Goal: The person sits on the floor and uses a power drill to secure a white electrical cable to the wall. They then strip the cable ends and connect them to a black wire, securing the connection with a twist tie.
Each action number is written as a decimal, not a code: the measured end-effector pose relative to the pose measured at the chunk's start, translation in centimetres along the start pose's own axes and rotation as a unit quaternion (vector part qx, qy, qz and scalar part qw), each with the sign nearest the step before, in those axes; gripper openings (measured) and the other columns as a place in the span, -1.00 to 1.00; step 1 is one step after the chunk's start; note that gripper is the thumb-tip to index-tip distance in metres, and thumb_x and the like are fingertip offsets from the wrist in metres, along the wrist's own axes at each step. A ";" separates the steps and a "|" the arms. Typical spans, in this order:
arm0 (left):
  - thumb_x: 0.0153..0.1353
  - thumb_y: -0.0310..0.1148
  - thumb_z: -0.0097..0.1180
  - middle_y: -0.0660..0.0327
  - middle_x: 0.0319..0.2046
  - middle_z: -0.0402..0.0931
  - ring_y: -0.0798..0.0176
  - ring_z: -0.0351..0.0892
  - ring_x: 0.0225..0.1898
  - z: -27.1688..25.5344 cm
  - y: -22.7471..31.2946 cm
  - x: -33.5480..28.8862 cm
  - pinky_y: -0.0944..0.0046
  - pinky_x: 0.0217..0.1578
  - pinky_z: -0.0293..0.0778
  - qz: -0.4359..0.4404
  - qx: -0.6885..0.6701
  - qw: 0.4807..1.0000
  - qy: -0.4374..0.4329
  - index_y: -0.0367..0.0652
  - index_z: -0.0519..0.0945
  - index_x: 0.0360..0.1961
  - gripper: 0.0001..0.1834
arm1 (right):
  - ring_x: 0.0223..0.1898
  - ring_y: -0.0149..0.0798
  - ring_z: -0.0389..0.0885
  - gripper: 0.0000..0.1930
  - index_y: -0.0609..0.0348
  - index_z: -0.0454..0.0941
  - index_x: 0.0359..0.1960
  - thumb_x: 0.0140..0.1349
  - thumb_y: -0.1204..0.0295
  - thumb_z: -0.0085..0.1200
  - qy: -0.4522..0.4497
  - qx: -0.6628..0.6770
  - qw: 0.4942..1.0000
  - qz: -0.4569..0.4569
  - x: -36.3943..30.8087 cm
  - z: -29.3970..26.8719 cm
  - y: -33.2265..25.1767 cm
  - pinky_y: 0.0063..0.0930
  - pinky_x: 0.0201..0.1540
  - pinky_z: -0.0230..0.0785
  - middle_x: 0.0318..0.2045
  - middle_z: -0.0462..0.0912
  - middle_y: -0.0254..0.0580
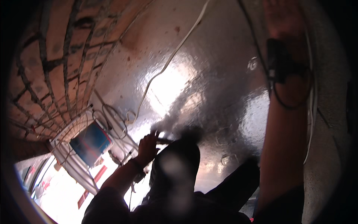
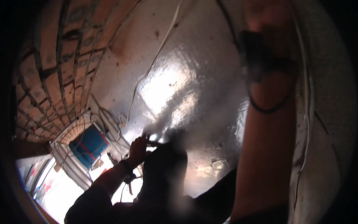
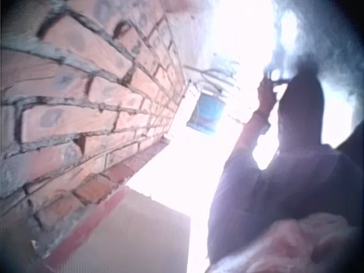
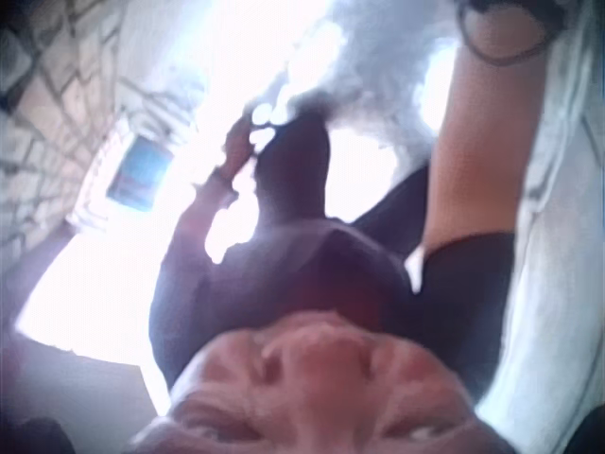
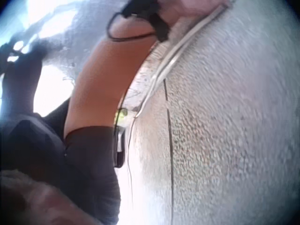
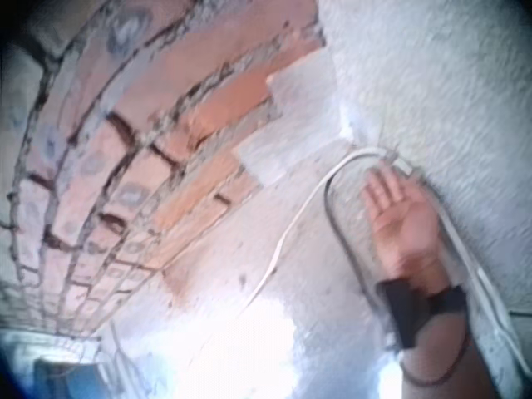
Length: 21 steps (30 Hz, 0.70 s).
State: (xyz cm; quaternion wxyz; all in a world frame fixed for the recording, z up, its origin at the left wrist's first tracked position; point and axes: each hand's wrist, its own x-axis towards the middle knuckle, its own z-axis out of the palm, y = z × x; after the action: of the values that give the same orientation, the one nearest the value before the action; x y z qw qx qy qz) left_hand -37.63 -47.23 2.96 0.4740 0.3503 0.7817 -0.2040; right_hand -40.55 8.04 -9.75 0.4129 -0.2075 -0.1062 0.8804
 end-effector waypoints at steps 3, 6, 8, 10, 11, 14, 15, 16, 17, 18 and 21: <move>-0.07 -0.21 0.31 0.06 -0.23 0.48 -0.02 0.49 -0.17 -1.0 0.1 1.1 0.03 -0.19 0.42 0.019 -0.015 1.000 0.010 -0.17 0.44 -0.02 -0.43 | 0.40 -0.02 0.01 -0.42 0.27 0.00 0.35 0.43 0.17 -0.29 -0.027 0.012 1.000 0.005 0.5 0.5 0.5 -0.10 0.41 -0.13 0.36 0.12 -0.04; 0.04 -0.16 0.25 0.11 -0.37 0.54 0.01 0.55 -0.25 -7.4 2.0 5.0 0.04 -0.23 0.46 0.040 -0.067 0.996 0.045 -0.14 0.60 -0.26 -0.68 | 0.36 0.08 0.07 -0.44 0.37 0.14 0.22 0.43 0.10 -0.27 -0.031 -0.010 0.999 -0.016 0.8 1.7 -0.6 -0.01 0.42 -0.10 0.32 0.16 0.07; 0.12 -0.18 0.20 0.12 -0.43 0.53 0.05 0.56 -0.32 -14.9 5.3 9.4 0.14 -0.31 0.48 0.117 -0.125 0.974 0.149 -0.16 0.58 -0.32 -0.74 | 0.34 0.09 0.10 -0.51 0.31 0.21 0.13 0.41 0.11 -0.21 -0.019 0.001 1.000 -0.018 1.0 1.3 -0.7 0.02 0.40 -0.09 0.28 0.20 0.09; 0.13 -0.36 0.24 0.18 -0.50 0.50 0.19 0.54 -0.48 -22.8 9.7 13.6 0.26 -0.45 0.45 0.185 -0.134 0.938 0.262 -0.16 0.55 -0.38 -0.86 | 0.33 0.09 0.12 -0.54 0.27 0.25 0.09 0.40 0.11 -0.18 -0.009 0.004 1.000 -0.029 1.2 1.2 -1.2 0.03 0.40 -0.09 0.26 0.23 0.09; 0.16 -0.35 0.22 0.17 -0.48 0.51 0.24 0.54 -0.47 -26.1 11.7 15.4 0.30 -0.45 0.46 0.222 -0.150 0.909 0.318 -0.17 0.55 -0.37 -0.86 | 0.33 0.08 0.14 -0.54 0.26 0.25 0.09 0.40 0.10 -0.18 -0.003 0.004 1.000 -0.029 1.0 1.4 -1.3 0.02 0.40 -0.08 0.26 0.24 0.08; 0.24 -0.28 0.14 0.17 -0.38 0.58 0.35 0.58 -0.37 -33.5 16.9 20.2 0.35 -0.36 0.50 0.267 -0.254 0.850 0.375 -0.19 0.53 -0.18 -0.77 | 0.30 0.05 0.19 -0.52 0.24 0.20 0.15 0.41 0.09 -0.19 0.004 0.014 1.000 -0.021 1.2 1.2 -1.2 -0.01 0.39 -0.06 0.22 0.31 0.04; 0.26 -0.25 0.11 0.17 -0.37 0.58 0.36 0.58 -0.36 -35.7 18.6 20.8 0.35 -0.33 0.49 0.271 -0.271 0.842 0.378 -0.20 0.52 -0.11 -0.73 | 0.29 0.04 0.20 -0.50 0.23 0.18 0.17 0.41 0.09 -0.19 0.005 0.022 1.000 -0.015 1.3 1.3 -0.9 -0.02 0.38 -0.06 0.21 0.32 0.03; 0.27 -0.22 0.08 0.17 -0.36 0.59 0.37 0.59 -0.35 -37.6 20.2 21.8 0.35 -0.31 0.49 0.287 -0.293 0.831 0.375 -0.20 0.50 -0.05 -0.68 | 0.29 0.03 0.21 -0.49 0.23 0.15 0.19 0.41 0.09 -0.19 0.010 0.022 1.000 -0.018 1.3 1.2 -0.9 -0.03 0.38 -0.05 0.20 0.33 0.03; 0.27 -0.22 0.07 0.17 -0.36 0.60 0.37 0.59 -0.35 -39.3 21.3 22.6 0.36 -0.30 0.49 0.328 -0.214 0.813 0.431 -0.20 0.52 -0.04 -0.67 | 0.28 0.00 0.22 -0.43 0.24 0.06 0.26 0.41 0.09 -0.19 0.003 0.009 1.000 -0.020 1.2 1.2 -1.0 -0.04 0.37 -0.03 0.20 0.33 0.02; 0.26 -0.22 0.06 0.17 -0.36 0.60 0.36 0.58 -0.35 -40.7 22.5 23.6 0.36 -0.28 0.49 0.367 -0.134 0.787 0.478 -0.21 0.53 -0.04 -0.66 | 0.28 -0.01 0.23 -0.42 0.24 0.04 0.27 0.40 0.09 -0.19 0.003 0.010 1.000 -0.025 1.3 0.9 -1.3 -0.04 0.37 -0.03 0.20 0.33 0.03; 0.16 -0.43 0.03 -0.01 -0.31 0.54 -0.03 0.58 -0.31 -44.2 24.3 25.8 0.21 -0.31 0.50 0.308 -0.234 0.802 0.455 -0.22 0.57 -0.13 -0.75 | 0.27 -0.01 0.25 -0.40 0.24 0.01 0.29 0.40 0.08 -0.19 0.003 0.021 1.000 -0.012 1.2 1.6 -0.6 -0.06 0.37 -0.03 0.19 0.33 0.03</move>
State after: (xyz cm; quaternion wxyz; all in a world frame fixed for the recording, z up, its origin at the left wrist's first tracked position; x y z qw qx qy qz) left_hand -53.94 6.96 1.16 0.1697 0.5040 0.7822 0.3244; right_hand -41.56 9.37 -8.45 0.4284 -0.1997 -0.0887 0.8768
